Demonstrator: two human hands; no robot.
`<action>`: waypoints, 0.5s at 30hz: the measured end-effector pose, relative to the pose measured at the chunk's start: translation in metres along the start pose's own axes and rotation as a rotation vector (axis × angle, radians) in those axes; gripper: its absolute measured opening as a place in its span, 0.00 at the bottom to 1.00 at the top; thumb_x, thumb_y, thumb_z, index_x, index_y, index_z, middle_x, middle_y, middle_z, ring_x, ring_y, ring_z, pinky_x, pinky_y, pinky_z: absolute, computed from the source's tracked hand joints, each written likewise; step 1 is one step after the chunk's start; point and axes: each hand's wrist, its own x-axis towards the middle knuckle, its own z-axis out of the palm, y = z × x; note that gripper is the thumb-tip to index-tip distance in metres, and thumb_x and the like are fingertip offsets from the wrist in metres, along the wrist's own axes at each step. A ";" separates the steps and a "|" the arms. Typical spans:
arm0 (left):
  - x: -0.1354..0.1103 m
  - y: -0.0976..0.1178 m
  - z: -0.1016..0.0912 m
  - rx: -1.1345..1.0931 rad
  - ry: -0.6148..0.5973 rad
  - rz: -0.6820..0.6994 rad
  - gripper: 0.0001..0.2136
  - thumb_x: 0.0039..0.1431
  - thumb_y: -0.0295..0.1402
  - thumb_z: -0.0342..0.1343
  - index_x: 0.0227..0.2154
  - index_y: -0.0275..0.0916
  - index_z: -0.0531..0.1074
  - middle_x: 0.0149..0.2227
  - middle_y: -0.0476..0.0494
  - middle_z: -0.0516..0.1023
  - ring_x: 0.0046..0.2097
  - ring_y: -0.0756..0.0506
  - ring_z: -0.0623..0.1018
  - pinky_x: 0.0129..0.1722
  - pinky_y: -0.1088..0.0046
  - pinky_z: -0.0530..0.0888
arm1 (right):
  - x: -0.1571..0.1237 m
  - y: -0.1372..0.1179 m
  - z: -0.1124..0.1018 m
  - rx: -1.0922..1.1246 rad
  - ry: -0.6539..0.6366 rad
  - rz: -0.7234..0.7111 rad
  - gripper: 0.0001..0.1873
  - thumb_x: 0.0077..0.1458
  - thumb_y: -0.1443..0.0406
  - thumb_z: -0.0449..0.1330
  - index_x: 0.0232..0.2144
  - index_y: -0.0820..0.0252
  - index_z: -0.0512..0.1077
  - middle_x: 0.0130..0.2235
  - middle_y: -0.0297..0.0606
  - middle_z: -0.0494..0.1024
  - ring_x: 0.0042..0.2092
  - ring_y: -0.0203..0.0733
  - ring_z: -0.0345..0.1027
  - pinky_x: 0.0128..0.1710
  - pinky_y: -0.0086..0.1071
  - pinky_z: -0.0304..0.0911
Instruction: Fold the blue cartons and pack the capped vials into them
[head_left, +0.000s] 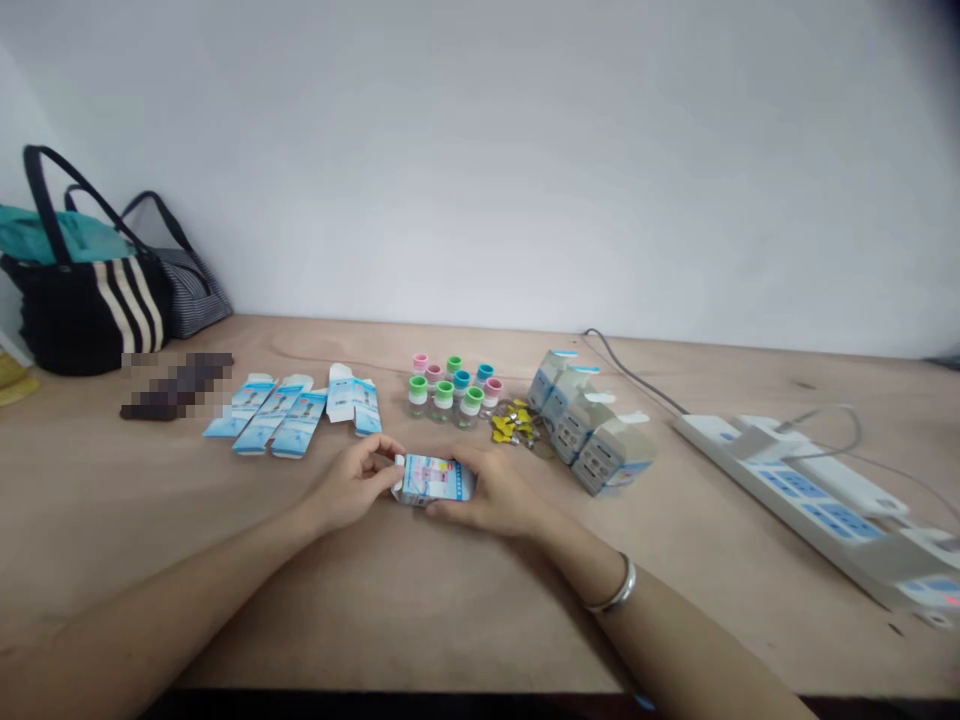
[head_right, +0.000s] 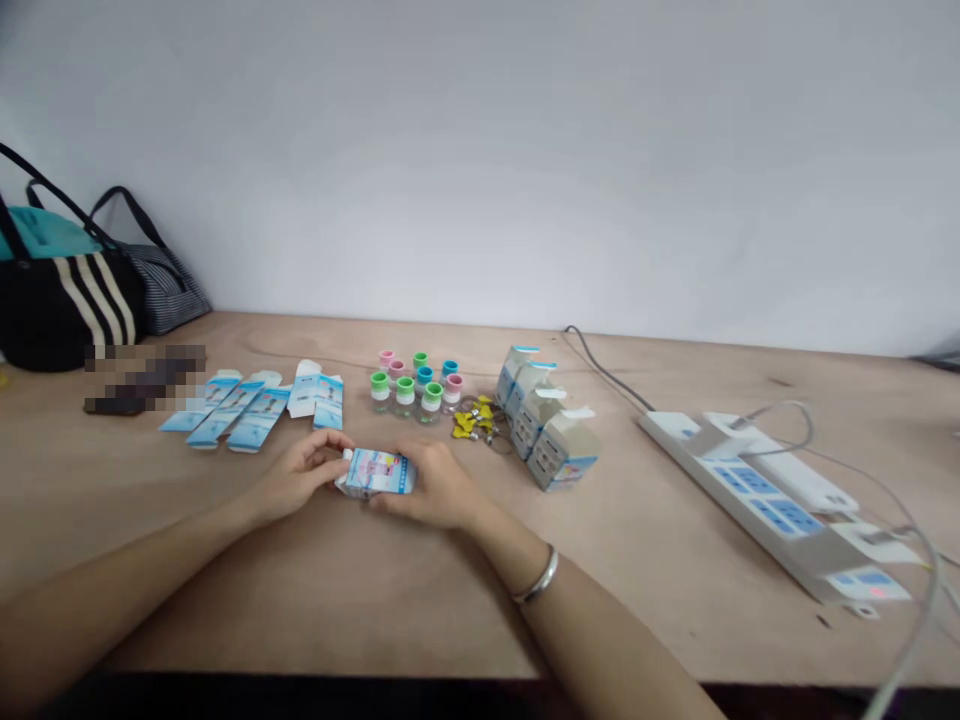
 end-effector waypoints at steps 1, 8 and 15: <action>-0.001 0.000 0.001 -0.003 -0.004 0.008 0.10 0.53 0.37 0.55 0.37 0.38 0.68 0.28 0.51 0.72 0.29 0.51 0.73 0.29 0.75 0.70 | 0.000 -0.001 0.000 -0.002 -0.001 -0.001 0.25 0.45 0.55 0.65 0.45 0.58 0.71 0.39 0.40 0.77 0.37 0.43 0.70 0.35 0.33 0.62; -0.004 0.002 -0.002 0.283 -0.165 0.206 0.22 0.45 0.37 0.64 0.45 0.40 0.69 0.39 0.46 0.74 0.34 0.48 0.74 0.34 0.72 0.72 | -0.001 -0.009 0.000 0.042 0.046 -0.079 0.24 0.45 0.57 0.65 0.45 0.57 0.70 0.42 0.40 0.76 0.41 0.45 0.70 0.41 0.35 0.63; -0.003 0.000 0.001 0.045 -0.106 0.135 0.19 0.52 0.35 0.59 0.46 0.38 0.65 0.42 0.43 0.74 0.41 0.46 0.76 0.42 0.67 0.74 | 0.002 -0.007 0.001 0.296 0.445 0.084 0.39 0.39 0.57 0.69 0.51 0.57 0.59 0.46 0.45 0.71 0.44 0.47 0.68 0.40 0.38 0.65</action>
